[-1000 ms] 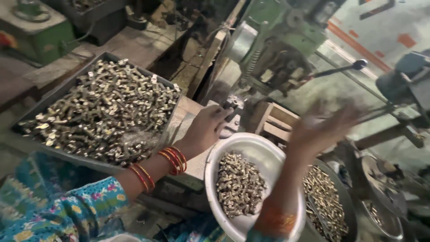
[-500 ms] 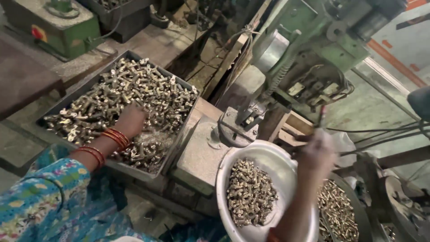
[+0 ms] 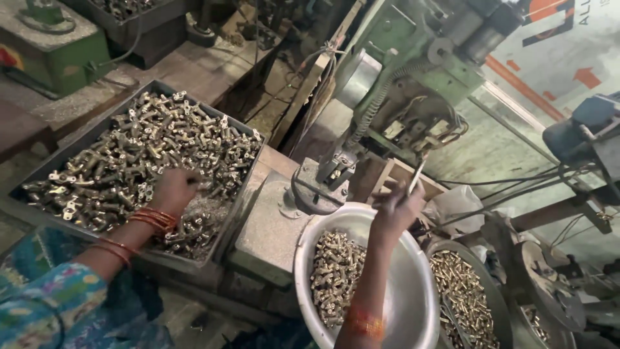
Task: Processing small metal parts using a manual press machine.
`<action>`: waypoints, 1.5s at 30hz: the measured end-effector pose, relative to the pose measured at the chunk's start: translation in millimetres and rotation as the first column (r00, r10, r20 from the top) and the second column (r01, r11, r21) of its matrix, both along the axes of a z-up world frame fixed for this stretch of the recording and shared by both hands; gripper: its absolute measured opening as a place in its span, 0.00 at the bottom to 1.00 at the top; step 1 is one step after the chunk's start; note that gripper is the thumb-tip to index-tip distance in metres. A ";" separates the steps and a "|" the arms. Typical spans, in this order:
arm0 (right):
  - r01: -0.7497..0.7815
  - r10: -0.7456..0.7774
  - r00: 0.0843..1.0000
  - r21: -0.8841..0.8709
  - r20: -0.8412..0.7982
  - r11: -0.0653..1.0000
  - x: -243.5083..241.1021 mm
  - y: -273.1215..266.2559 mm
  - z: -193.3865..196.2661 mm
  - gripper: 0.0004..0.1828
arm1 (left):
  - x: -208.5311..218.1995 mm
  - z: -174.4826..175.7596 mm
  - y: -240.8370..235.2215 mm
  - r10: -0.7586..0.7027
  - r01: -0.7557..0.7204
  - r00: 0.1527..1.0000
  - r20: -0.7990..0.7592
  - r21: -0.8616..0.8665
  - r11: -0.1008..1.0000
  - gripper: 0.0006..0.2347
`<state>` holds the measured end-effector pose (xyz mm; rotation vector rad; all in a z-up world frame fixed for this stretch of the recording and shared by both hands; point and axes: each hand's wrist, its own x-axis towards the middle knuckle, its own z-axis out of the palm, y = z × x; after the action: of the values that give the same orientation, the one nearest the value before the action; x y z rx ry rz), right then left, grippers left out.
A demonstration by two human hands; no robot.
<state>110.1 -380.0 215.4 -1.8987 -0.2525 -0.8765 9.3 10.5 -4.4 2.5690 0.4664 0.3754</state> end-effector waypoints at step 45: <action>0.004 0.205 0.920 -0.532 0.333 0.847 17.1 -28.5 234.9 0.12 | -4.8 207.3 -221.8 -0.463 0.343 0.727 0.507 0.317 0.884 0.21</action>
<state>127.2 -408.6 450.4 -2.1661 -0.9068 -1.1869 4.5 -211.3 202.9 2.4743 -0.3763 1.0294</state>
